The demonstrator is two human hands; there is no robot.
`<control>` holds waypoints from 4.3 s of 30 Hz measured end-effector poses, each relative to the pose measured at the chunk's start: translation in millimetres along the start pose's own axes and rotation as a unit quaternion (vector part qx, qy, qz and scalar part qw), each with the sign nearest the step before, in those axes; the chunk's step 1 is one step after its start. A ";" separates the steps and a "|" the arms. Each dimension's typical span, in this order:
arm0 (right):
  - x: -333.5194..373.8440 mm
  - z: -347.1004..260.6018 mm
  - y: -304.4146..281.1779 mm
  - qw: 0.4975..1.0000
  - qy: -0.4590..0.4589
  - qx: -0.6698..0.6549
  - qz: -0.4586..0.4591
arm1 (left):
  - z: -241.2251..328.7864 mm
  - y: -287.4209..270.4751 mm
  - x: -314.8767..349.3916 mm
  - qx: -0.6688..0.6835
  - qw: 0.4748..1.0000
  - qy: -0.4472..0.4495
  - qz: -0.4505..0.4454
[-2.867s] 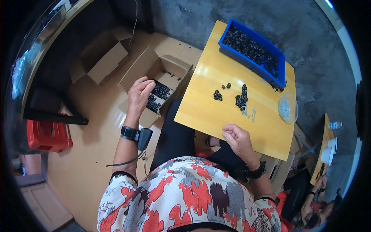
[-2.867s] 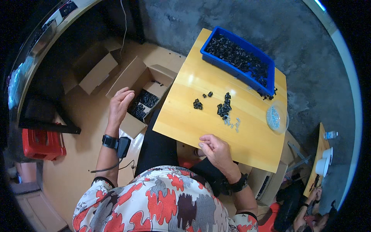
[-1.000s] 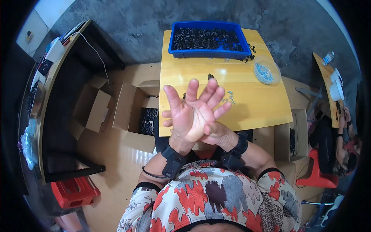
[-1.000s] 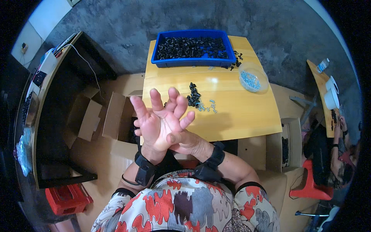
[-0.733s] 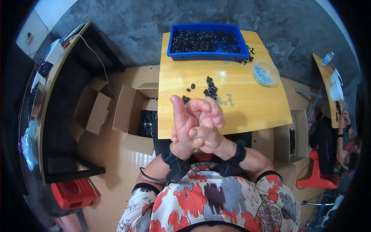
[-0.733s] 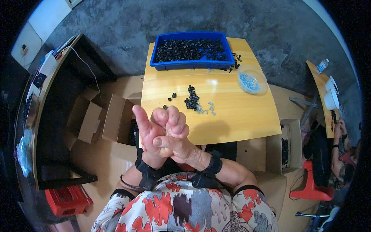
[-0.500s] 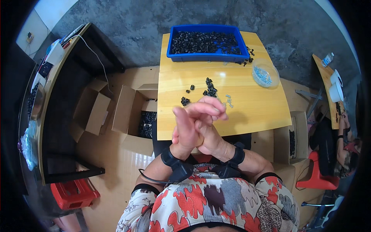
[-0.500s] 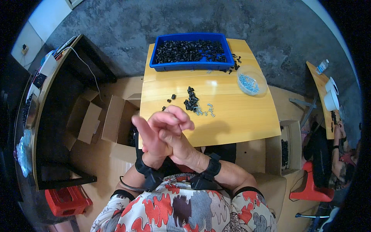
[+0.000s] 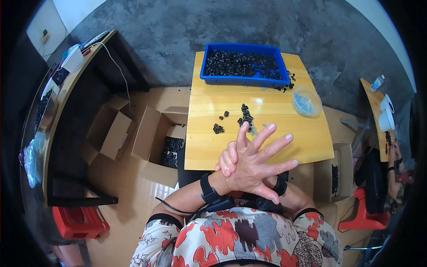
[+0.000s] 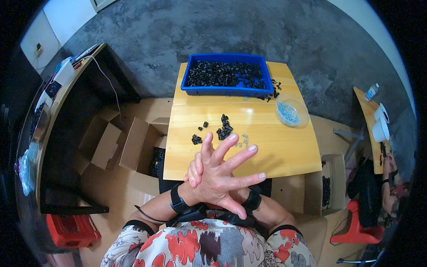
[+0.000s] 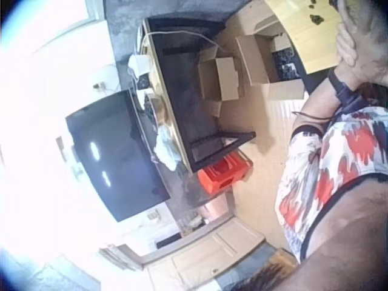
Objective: Assembling small plastic components by inserting white pins into black housings.
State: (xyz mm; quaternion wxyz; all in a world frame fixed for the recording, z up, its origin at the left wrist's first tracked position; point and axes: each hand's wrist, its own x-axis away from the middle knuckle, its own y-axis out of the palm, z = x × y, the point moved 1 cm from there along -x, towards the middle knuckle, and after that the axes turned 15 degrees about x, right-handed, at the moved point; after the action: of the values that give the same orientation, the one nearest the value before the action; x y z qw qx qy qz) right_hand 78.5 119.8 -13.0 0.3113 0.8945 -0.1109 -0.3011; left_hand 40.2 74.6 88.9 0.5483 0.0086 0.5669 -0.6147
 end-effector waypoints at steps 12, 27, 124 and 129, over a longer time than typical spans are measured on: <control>4.9 -22.8 37.9 0.969 0.100 0.165 0.153 | -41.4 5.9 13.2 0.780 0.497 -0.120 0.360; 21.0 -17.4 38.3 0.981 0.140 0.113 0.072 | -24.9 23.0 26.5 0.878 0.411 -0.097 0.224; 22.7 -48.7 0.7 0.714 0.204 0.669 -0.027 | -46.8 46.2 83.0 0.436 0.878 -0.179 -0.085; -6.0 -62.4 -18.2 0.549 0.097 0.827 -0.066 | -62.2 29.7 93.7 0.368 0.877 -0.301 -0.073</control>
State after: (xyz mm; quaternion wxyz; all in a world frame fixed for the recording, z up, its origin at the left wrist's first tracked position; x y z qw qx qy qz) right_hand 111.8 167.0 17.4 -0.5781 0.7854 -0.2214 -0.0075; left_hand -14.8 63.5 -12.9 0.6032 -0.0168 0.1066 -0.7902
